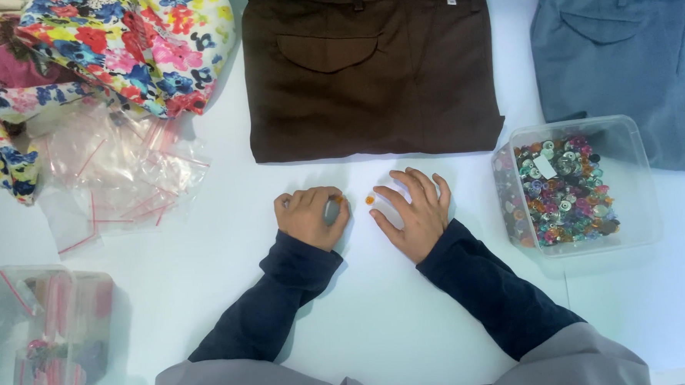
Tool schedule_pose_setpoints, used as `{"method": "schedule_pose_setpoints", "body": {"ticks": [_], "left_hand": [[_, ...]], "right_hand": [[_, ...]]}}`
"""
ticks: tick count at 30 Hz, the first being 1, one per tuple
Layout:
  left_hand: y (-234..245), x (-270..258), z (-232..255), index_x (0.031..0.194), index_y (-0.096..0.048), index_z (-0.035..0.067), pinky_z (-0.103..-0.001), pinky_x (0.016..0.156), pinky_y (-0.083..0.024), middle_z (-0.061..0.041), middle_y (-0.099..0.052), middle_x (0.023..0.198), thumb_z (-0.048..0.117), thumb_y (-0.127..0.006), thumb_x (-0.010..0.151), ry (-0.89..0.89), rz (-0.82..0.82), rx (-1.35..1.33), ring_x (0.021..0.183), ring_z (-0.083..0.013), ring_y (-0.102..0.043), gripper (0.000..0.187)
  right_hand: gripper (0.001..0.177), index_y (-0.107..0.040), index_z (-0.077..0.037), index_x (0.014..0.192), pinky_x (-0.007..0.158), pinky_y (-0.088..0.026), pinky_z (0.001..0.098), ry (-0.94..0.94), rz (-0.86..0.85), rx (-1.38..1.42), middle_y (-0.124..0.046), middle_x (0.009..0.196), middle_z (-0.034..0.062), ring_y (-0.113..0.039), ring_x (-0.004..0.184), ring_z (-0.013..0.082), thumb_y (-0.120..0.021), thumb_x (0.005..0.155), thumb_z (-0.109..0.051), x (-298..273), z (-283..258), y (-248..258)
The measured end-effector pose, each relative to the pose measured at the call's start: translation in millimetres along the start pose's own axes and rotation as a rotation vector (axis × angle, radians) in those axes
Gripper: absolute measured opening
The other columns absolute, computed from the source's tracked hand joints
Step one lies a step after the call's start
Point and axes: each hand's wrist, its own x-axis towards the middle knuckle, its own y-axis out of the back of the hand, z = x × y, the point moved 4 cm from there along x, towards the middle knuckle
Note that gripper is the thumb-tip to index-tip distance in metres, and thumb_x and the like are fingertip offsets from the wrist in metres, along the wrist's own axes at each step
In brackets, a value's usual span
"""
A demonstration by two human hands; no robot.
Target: The person is picking small, colorful buttons from a plastic container and placing them into small, clear zip-lock bags, then sealing the bags.
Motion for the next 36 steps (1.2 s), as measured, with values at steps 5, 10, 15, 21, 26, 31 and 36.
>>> {"method": "schedule_pose_setpoints", "body": {"ticks": [5,10,15,21,26,31,36], "left_hand": [[-4,-1,0,0.102,-0.074,0.019,-0.043,0.091,-0.039,-0.001,-0.076,0.089,0.029,-0.072,0.091,-0.019,0.015,0.006,0.090,-0.0239,-0.070,0.015],[-13,-5,-7,0.104,-0.072,0.022,-0.042,0.090,-0.038,0.002,-0.075,0.091,0.031,-0.071,0.091,-0.002,0.030,-0.022,0.090,-0.0217,-0.069,0.016],[-12,-4,-7,0.106,-0.070,0.024,-0.041,0.088,-0.039,0.004,-0.074,0.092,0.030,-0.070,0.089,-0.053,0.043,-0.026,0.089,-0.0208,-0.069,0.018],[-9,-5,-4,0.108,-0.072,0.022,-0.042,0.089,-0.038,0.002,-0.075,0.096,0.034,-0.071,0.087,-0.027,0.008,-0.018,0.092,-0.0227,-0.069,0.025],[-15,-7,-9,0.109,-0.073,0.022,-0.043,0.090,-0.038,0.002,-0.074,0.098,0.034,-0.070,0.088,-0.038,-0.003,-0.005,0.093,-0.0225,-0.069,0.024],[-17,-6,-11,0.107,-0.073,0.024,-0.043,0.090,-0.038,0.002,-0.074,0.098,0.032,-0.068,0.090,-0.041,-0.015,-0.002,0.092,-0.0218,-0.068,0.020],[-16,-6,-10,0.106,-0.073,0.025,-0.041,0.088,-0.038,0.004,-0.074,0.096,0.033,-0.068,0.089,-0.045,-0.018,0.013,0.090,-0.0214,-0.068,0.020]], "right_hand": [[0.024,-0.072,-0.015,0.115,0.110,-0.011,0.0654,0.050,-0.018,-0.026,-0.056,0.128,0.0110,-0.042,0.133,0.0344,-0.071,0.098,-0.031,3,1,-9],[0.018,-0.074,-0.017,0.111,0.110,-0.010,0.0670,0.045,-0.025,-0.014,-0.057,0.126,0.0093,-0.043,0.133,0.0337,-0.069,0.099,-0.029,0,8,-17],[0.024,-0.073,-0.017,0.118,0.110,-0.011,0.0674,0.025,-0.010,0.008,-0.058,0.126,0.0097,-0.045,0.132,0.0332,-0.072,0.097,-0.029,1,8,-12],[0.033,-0.070,-0.018,0.120,0.112,-0.012,0.0627,-0.070,0.077,0.024,-0.059,0.126,0.0066,-0.047,0.130,0.0323,-0.077,0.092,-0.032,-10,29,5],[0.026,-0.072,-0.019,0.109,0.114,-0.010,0.0632,-0.075,0.108,-0.002,-0.060,0.127,0.0040,-0.046,0.132,0.0311,-0.080,0.088,-0.031,-8,38,12],[0.013,-0.073,-0.020,0.095,0.115,-0.007,0.0640,-0.033,0.112,-0.025,-0.062,0.124,0.0012,-0.046,0.132,0.0292,-0.081,0.086,-0.026,-7,38,10],[0.009,-0.075,-0.020,0.097,0.116,-0.006,0.0625,-0.044,0.096,0.019,-0.063,0.121,0.0000,-0.047,0.130,0.0272,-0.079,0.088,-0.022,-9,43,9]]}}
